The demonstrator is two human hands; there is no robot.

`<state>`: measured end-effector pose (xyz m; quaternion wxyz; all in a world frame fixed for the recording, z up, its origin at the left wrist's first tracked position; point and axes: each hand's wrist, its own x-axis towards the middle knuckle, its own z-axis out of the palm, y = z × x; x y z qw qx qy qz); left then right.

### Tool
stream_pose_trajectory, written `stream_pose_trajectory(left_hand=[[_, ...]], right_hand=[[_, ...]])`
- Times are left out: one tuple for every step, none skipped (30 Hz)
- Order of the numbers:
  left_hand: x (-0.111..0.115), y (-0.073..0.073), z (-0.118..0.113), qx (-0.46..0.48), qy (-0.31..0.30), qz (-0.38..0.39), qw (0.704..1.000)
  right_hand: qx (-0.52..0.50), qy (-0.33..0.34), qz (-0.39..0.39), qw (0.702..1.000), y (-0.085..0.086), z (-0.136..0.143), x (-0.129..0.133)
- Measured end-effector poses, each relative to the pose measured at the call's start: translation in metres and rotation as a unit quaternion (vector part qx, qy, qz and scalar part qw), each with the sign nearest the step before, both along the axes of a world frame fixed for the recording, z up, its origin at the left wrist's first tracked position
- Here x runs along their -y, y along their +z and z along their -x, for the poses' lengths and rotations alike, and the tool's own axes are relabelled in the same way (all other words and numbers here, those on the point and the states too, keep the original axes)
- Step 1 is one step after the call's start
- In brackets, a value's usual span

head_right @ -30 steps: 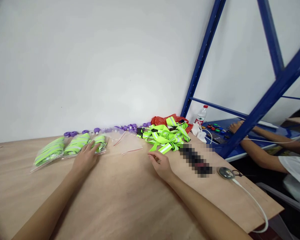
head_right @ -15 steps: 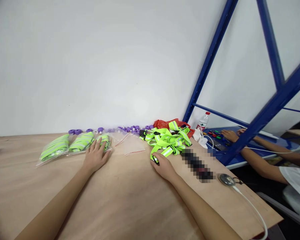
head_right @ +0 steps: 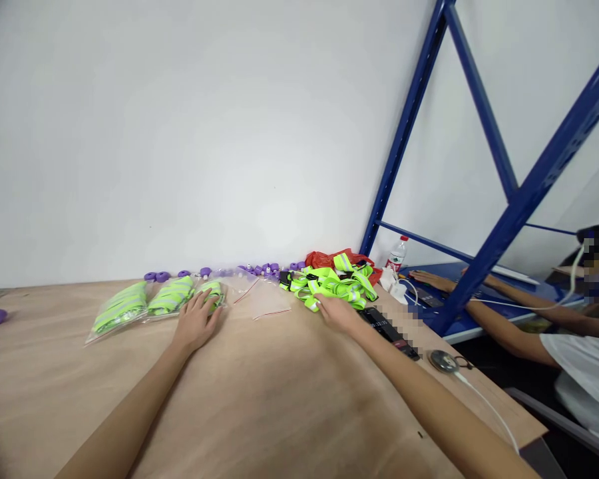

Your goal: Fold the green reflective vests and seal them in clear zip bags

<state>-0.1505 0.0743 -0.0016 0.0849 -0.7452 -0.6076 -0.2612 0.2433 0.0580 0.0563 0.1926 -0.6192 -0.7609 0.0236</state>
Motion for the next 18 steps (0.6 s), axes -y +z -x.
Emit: stream_pose_trajectory(left_hand=[[0.0,0.0,0.001,0.007,-0.003,-0.002,1.0],[-0.001,0.001,0.001,0.014,-0.007,-0.003,1.0],[-0.001,0.001,0.002,0.02,-0.012,-0.004,1.0],[-0.001,0.001,0.002,0.025,-0.017,-0.005,1.0],[-0.001,0.001,0.003,0.029,-0.024,-0.006,0.999],[-0.001,0.001,0.003,0.033,-0.03,-0.006,0.999],[-0.002,0.001,0.004,0.035,-0.036,-0.005,0.999],[-0.002,0.001,0.004,0.038,-0.039,-0.004,0.999],[-0.002,0.0,0.005,0.041,-0.04,-0.003,0.998],[-0.003,0.0,0.005,0.044,-0.041,-0.001,0.998],[-0.004,-0.001,0.005,0.046,-0.042,-0.001,0.998],[-0.004,-0.002,0.005,0.048,-0.043,-0.001,0.998],[-0.005,-0.003,0.005,0.05,-0.045,-0.002,0.998],[-0.006,-0.004,0.005,0.052,-0.048,-0.004,0.998],[-0.006,-0.005,0.004,0.055,-0.05,-0.008,0.997],[-0.006,-0.005,0.004,0.059,-0.053,-0.014,0.997],[-0.007,-0.006,0.003,0.064,-0.056,-0.021,0.996],[-0.007,-0.007,0.002,0.068,-0.06,-0.028,0.995]], right_hand=[[0.008,-0.011,-0.009,1.0,0.018,-0.004,-0.008],[0.014,-0.025,-0.021,0.999,0.038,-0.007,-0.017],[0.016,-0.04,-0.033,0.999,0.059,-0.011,-0.027],[0.015,-0.056,-0.045,0.997,0.081,-0.015,-0.036],[0.009,-0.072,-0.06,0.996,0.104,-0.018,-0.044],[0.0,-0.087,-0.074,0.993,0.126,-0.021,-0.052],[-0.015,-0.103,-0.091,0.99,0.148,-0.023,-0.057],[-0.033,-0.114,-0.103,0.988,0.169,-0.024,-0.061],[-0.052,-0.124,-0.118,0.984,0.189,-0.024,-0.062],[-0.083,-0.132,-0.143,0.977,0.208,-0.023,-0.06],[-0.162,-0.121,-0.194,0.96,0.226,-0.021,-0.057],[-0.229,-0.097,-0.245,0.937,0.243,-0.02,-0.052],[-0.276,-0.063,-0.288,0.915,0.26,-0.018,-0.046],[-0.311,-0.043,-0.317,0.895,0.276,-0.017,-0.04],[-0.333,-0.016,-0.348,0.876,0.292,-0.018,-0.035],[-0.341,0.016,-0.387,0.856,0.309,-0.02,-0.03],[-0.335,0.05,-0.419,0.843,0.326,-0.024,-0.026],[-0.334,0.073,-0.455,0.822,0.344,-0.028,-0.024]])
